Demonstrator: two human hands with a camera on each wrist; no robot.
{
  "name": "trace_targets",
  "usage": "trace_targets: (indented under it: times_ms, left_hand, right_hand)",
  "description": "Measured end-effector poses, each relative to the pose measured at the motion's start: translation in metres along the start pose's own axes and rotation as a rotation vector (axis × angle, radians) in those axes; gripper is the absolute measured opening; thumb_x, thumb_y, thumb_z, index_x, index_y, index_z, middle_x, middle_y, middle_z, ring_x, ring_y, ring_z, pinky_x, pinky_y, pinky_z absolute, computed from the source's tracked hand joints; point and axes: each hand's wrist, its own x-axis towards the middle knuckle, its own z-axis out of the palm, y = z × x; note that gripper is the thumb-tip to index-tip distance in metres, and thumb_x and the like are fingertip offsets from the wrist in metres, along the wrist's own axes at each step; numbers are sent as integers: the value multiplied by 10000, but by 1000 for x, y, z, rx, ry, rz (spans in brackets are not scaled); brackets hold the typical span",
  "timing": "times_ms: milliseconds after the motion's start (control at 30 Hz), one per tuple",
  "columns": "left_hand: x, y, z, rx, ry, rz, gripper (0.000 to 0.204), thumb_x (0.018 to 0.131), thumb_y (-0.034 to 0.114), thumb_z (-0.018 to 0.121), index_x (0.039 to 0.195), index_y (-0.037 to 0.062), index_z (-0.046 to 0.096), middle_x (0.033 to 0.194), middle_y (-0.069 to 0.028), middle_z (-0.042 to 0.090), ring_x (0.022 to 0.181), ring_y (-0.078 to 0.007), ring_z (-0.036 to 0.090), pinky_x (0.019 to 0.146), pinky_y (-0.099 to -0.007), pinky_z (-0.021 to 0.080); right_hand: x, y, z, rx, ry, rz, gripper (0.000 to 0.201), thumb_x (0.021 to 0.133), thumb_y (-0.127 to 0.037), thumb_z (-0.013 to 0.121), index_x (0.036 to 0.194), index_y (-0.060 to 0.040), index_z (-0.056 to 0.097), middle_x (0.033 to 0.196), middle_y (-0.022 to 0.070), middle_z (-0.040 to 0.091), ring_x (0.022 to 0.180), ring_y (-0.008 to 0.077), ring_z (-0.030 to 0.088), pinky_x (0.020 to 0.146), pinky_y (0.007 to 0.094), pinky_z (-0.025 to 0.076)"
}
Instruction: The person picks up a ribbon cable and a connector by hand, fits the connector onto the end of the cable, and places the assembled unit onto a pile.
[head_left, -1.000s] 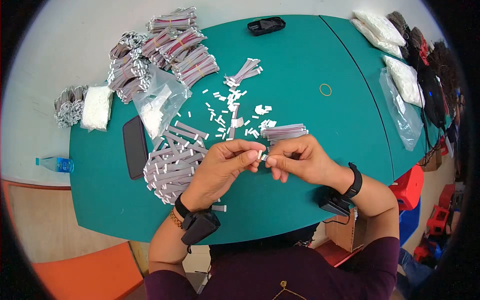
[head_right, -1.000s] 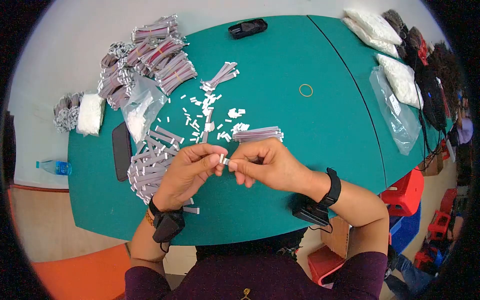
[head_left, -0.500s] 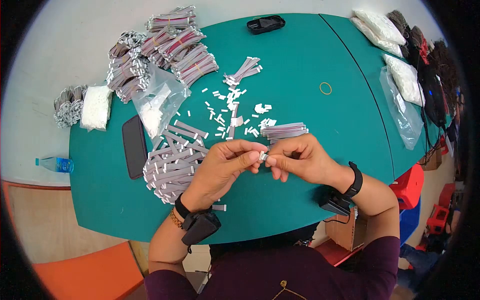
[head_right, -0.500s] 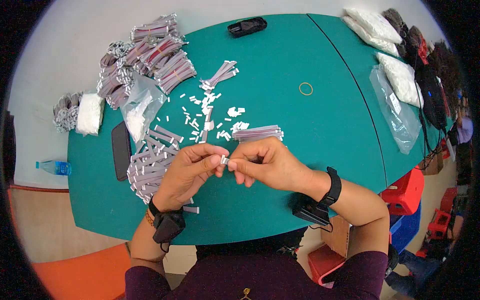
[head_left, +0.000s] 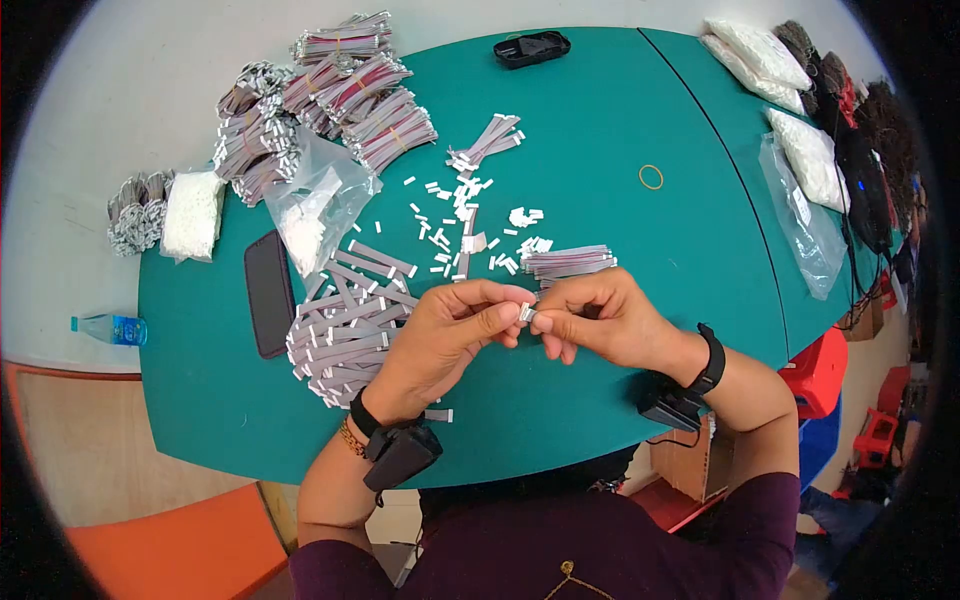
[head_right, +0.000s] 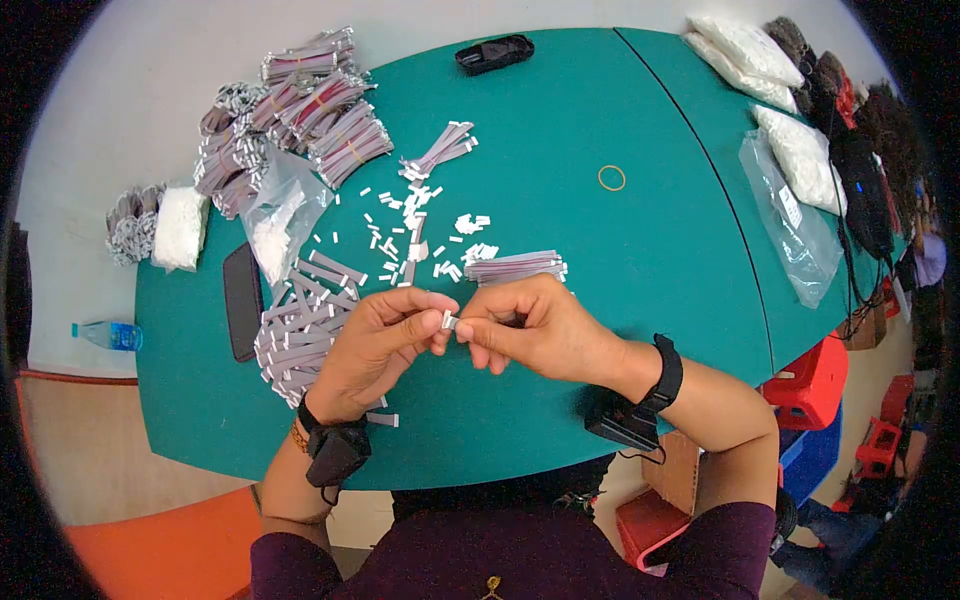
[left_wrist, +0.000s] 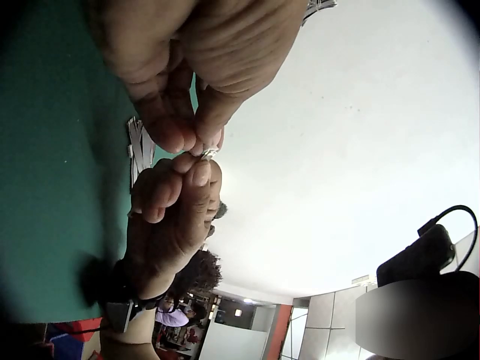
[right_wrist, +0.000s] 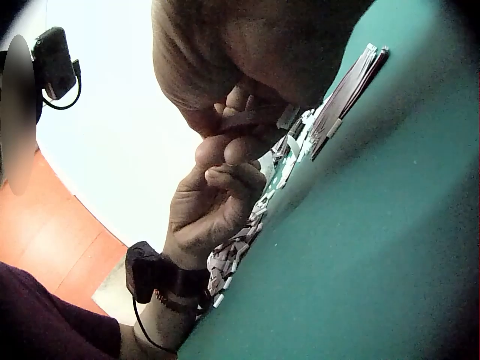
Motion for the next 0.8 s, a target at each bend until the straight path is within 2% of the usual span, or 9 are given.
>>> trace_targets:
  times_ms: [333,433,533,800]
  left_hand:
    - [-1,2,2,6,12,-8,204,862,87,601,1035,-20,614,875,-59,619,748,-113,564,692,-225,467]
    - [-1,2,2,-6,10,-11,203,862,83,599,1037,-20,612,879,-60,618,752,-115,563,696,-227,467]
    - [-1,1,2,-17,6,-8,201,862,80,598,1038,-18,611,879,-60,616,754,-117,563,698,-228,466]
    - [-1,1,3,-26,20,-19,197,860,81,601,1031,-16,614,870,-56,614,750,-117,557,697,-232,462]
  right_hand:
    - [0,0,0,7,5,-6,165,908,-150,555,826,-25,623,692,10,606,609,53,558,528,192,453]
    - [0,0,1,12,22,-8,136,894,-104,563,850,7,629,693,40,612,595,78,575,513,197,464]
    - [0,-1,1,10,17,4,163,908,-151,555,832,-25,625,695,11,607,612,52,558,529,191,455]
    - [-1,-1,2,9,20,-10,167,909,-157,555,839,-24,628,697,9,608,613,52,558,527,191,455]
